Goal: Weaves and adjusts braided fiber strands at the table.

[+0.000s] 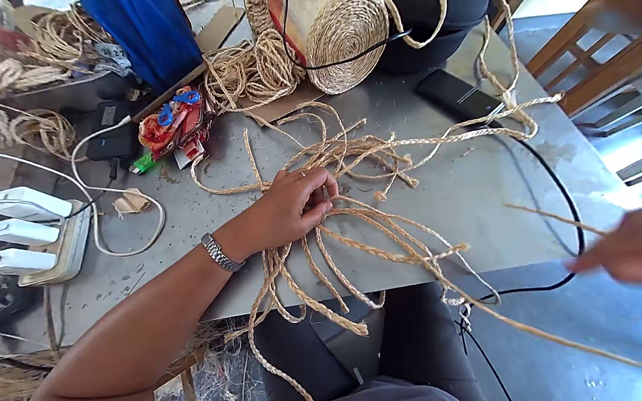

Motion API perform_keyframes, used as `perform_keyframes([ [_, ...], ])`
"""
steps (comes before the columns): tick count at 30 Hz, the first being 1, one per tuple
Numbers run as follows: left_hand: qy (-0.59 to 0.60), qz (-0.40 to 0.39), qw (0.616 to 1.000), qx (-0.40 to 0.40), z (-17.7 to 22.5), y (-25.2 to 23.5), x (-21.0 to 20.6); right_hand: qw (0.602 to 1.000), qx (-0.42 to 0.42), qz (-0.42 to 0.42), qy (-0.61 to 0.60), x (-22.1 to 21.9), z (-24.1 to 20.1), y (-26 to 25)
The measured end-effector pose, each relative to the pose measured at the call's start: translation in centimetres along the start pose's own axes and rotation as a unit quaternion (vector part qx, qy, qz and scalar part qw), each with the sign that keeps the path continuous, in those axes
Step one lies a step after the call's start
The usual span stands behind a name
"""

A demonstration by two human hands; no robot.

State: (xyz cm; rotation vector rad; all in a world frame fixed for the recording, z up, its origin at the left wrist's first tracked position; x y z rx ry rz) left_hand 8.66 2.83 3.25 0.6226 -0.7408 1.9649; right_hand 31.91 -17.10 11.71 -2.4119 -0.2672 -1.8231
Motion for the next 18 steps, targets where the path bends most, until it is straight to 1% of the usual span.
perform_keyframes([
  [1, 0.004, 0.003, 1.000, -0.001, 0.0, 0.0, 0.0, 0.997, -0.048, 0.011, 0.062, 0.6, 0.8, -1.6],
  [2, 0.009, 0.006, 1.000, 0.000, 0.1, 0.0, 0.1, 0.992, -0.079, 0.031, 0.098, 1.2, 1.5, -3.1],
  [3, 0.012, 0.006, 1.000, 0.001, 0.1, 0.0, 0.1, 0.988, -0.059, 0.081, 0.117, 1.9, 1.3, -4.8],
  [4, 0.013, 0.006, 1.000, -0.001, 0.2, 0.0, 0.2, 0.981, -0.009, 0.142, 0.129, 2.3, 0.3, -6.6],
  [5, 0.012, 0.004, 1.000, -0.004, 0.2, 0.0, 0.1, 0.975, 0.029, 0.182, 0.123, 2.0, -1.0, -8.2],
  [6, 0.006, -0.001, 1.000, -0.011, 0.3, 0.0, 0.1, 0.973, 0.057, 0.197, 0.108, 1.4, -3.0, -9.7],
  [8, -0.003, -0.011, 0.999, -0.033, 0.4, 0.0, -0.1, 0.975, 0.096, 0.178, 0.087, -1.3, -6.5, -12.3],
  [10, -0.007, -0.014, 0.999, -0.045, 0.5, 0.1, -0.1, 0.977, 0.110, 0.150, 0.103, -4.3, -7.9, -14.0],
  [13, -0.011, -0.009, 0.999, -0.052, 0.6, 0.1, -0.1, 0.973, 0.133, 0.136, 0.129, -6.5, -8.1, -15.1],
  [18, -0.016, -0.009, 0.999, -0.042, 0.6, 0.1, -0.1, 0.975, 0.137, 0.136, 0.112, -7.0, -6.9, -15.1],
])
Point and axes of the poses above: each hand's wrist, its own y-axis away from the middle knuckle, its own x-axis out of the back of the hand, z = x × y, the point moved 10 cm from there along -y, towards the middle knuckle, and after that the axes turned 15 degrees about y, right-handed, at the moved point
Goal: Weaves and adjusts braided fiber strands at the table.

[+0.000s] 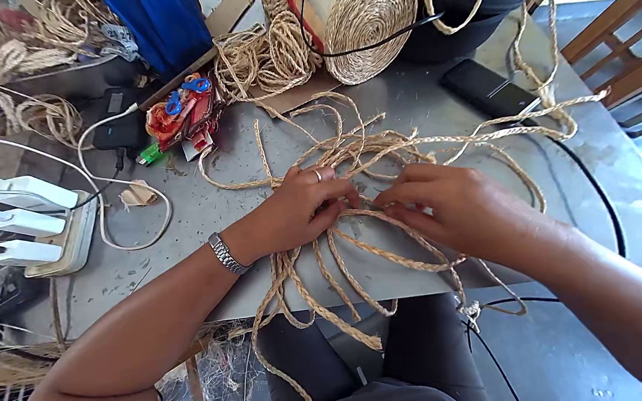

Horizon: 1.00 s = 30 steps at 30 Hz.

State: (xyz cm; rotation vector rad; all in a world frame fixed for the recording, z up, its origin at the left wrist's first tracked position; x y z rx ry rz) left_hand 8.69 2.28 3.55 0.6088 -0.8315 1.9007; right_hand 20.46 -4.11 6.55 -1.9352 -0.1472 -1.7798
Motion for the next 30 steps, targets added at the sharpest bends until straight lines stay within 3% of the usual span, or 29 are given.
perform_keyframes([
  [4, 0.004, -0.001, 1.000, 0.003, -0.1, 0.0, 0.0, 0.999, -0.003, 0.027, -0.023, 0.5, -0.4, 0.3],
  [10, 0.009, -0.004, 1.000, 0.012, -0.2, 0.0, 0.0, 0.993, 0.053, -0.034, -0.102, -0.8, -3.0, 1.0],
  [16, 0.000, -0.006, 1.000, 0.005, -0.1, 0.0, -0.1, 0.999, -0.001, 0.003, 0.032, -1.1, -3.1, 0.3],
  [21, 0.010, -0.014, 1.000, -0.008, 0.0, 0.1, 0.0, 0.996, 0.003, -0.034, 0.086, -1.6, -3.8, -0.3],
  [30, 0.033, -0.031, 0.999, -0.019, 0.1, 0.1, -0.1, 0.995, -0.002, -0.035, 0.096, -1.4, -2.1, -2.1],
])
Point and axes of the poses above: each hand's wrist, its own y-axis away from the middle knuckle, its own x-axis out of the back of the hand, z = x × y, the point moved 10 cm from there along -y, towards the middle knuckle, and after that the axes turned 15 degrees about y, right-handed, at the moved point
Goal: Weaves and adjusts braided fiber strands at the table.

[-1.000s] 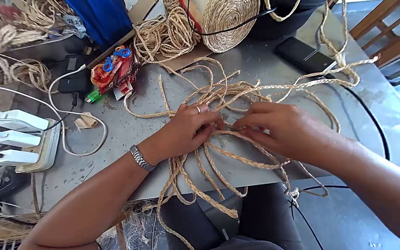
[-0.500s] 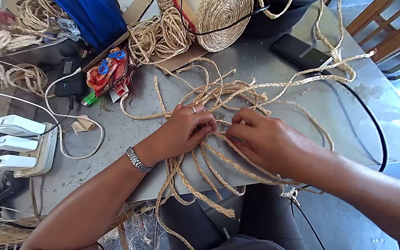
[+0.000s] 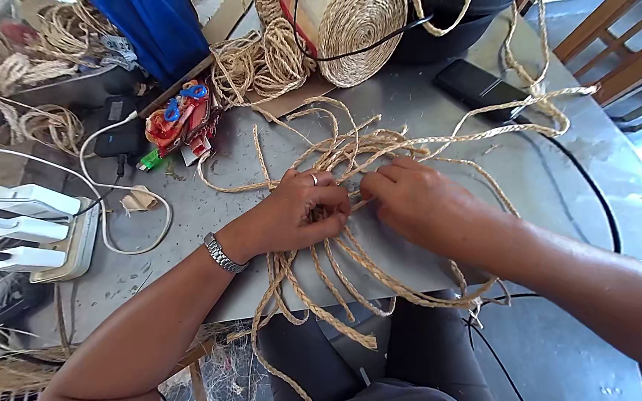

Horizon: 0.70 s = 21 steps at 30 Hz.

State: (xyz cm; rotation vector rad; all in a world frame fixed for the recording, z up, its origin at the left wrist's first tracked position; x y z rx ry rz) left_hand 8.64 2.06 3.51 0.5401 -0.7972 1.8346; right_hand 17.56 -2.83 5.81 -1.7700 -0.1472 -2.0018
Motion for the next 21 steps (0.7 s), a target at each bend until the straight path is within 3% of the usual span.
perform_keyframes([
  [9, -0.010, 0.027, 0.999, 0.029, -0.2, -0.2, 0.1, 0.994, -0.037, 0.015, -0.107, -0.1, 1.0, -0.8],
  [21, -0.015, 0.040, 0.997, 0.060, -0.7, -0.2, 0.2, 0.985, 0.087, 0.128, -0.072, 1.8, 0.9, -0.1],
])
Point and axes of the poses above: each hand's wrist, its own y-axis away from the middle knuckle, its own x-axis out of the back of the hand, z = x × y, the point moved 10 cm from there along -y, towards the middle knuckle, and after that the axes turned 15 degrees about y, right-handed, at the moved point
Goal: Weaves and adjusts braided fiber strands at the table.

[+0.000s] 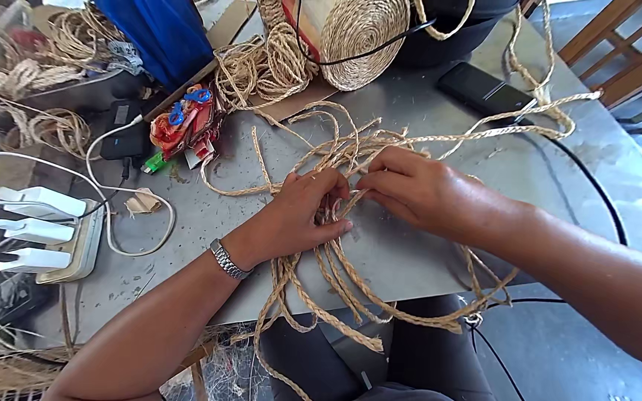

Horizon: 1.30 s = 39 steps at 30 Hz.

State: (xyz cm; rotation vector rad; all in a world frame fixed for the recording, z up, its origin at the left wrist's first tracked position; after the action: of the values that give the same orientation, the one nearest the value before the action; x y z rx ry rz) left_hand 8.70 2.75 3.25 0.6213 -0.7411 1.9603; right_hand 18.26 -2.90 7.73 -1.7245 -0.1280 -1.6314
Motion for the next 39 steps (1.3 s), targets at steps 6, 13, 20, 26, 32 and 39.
perform_keyframes([
  [6, -0.013, 0.011, 1.000, 0.005, -0.3, 0.1, 0.1, 0.996, -0.050, 0.026, -0.075, -0.6, 0.9, -0.6],
  [13, 0.001, 0.020, 1.000, -0.001, 0.0, 0.1, 0.2, 0.963, -0.176, -0.013, -0.202, -2.4, 1.8, -0.3],
  [20, 0.001, 0.053, 0.999, 0.013, -0.4, 0.3, 0.7, 0.968, -0.174, -0.012, -0.181, -2.8, 1.9, -0.7],
  [26, 0.008, 0.060, 0.998, -0.004, 0.0, 0.3, 0.9, 0.968, -0.170, -0.028, -0.183, -3.4, 2.3, -1.6],
  [32, 0.005, 0.031, 0.999, -0.029, 0.4, 0.2, 0.6, 0.936, -0.223, -0.030, -0.271, -4.0, 3.1, -0.8],
  [39, 0.001, 0.034, 0.999, -0.013, 0.2, 0.1, 0.7, 0.967, -0.176, -0.013, -0.184, -2.2, 4.4, -1.0],
])
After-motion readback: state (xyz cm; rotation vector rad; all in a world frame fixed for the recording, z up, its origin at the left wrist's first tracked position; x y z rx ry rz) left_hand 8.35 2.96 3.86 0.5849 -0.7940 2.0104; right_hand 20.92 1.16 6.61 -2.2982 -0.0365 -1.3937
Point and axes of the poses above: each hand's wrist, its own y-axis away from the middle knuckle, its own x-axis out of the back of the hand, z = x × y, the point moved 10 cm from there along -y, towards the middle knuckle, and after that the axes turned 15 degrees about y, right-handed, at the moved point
